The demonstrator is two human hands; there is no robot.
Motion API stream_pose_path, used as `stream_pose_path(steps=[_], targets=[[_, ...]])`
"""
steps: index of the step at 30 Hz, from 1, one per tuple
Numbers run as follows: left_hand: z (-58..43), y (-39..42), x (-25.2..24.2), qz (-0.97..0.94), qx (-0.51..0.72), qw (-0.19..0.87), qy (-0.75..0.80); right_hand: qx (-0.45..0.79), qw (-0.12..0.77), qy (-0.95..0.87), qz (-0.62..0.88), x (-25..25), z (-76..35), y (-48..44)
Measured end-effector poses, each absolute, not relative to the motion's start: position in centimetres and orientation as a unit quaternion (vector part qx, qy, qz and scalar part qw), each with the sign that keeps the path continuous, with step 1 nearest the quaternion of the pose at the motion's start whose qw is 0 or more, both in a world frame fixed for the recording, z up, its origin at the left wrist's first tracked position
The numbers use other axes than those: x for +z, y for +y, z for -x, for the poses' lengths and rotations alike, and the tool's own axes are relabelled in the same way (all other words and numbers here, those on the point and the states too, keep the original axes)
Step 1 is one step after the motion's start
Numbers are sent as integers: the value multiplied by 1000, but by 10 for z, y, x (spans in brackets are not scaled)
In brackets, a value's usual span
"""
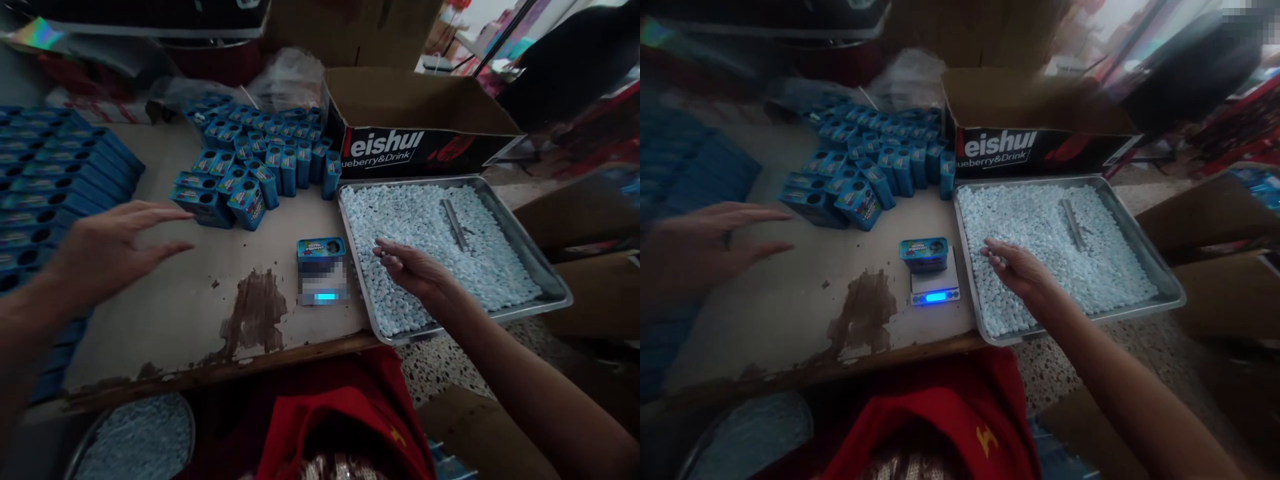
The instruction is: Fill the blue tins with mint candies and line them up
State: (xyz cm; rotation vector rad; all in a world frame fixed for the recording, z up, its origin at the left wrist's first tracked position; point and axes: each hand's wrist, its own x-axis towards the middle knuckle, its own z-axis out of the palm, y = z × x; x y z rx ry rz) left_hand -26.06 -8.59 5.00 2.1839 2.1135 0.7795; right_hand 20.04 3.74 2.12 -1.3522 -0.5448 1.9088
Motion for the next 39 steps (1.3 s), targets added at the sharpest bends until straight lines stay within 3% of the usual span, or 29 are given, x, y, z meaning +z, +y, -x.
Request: stream_pose_path(steps=[8, 18, 23, 26, 29, 33, 36, 39], targets=[[132, -66, 25, -696, 297, 205, 621, 777, 288, -346, 440, 46, -188, 54], [113, -54, 5, -650, 332, 322, 603, 701, 183, -580, 371, 71, -165, 61], [90, -56, -7, -585, 387, 374, 606, 692, 177, -604, 353, 85, -151, 61], [77, -55, -16, -559, 420, 393, 597, 682, 219, -581, 387, 86, -161, 67], [72, -43, -18, -599, 447, 337, 573, 602, 258, -635, 410, 71, -187, 71], [64, -10, 7, -762, 408, 90, 495, 522, 352, -636, 446, 38, -207, 67], [47, 18, 37, -836, 361, -77, 406, 639, 448, -426, 458, 25, -197, 64], [27, 42, 57, -874, 310, -160, 337, 775, 439, -194, 411, 26, -182, 69]])
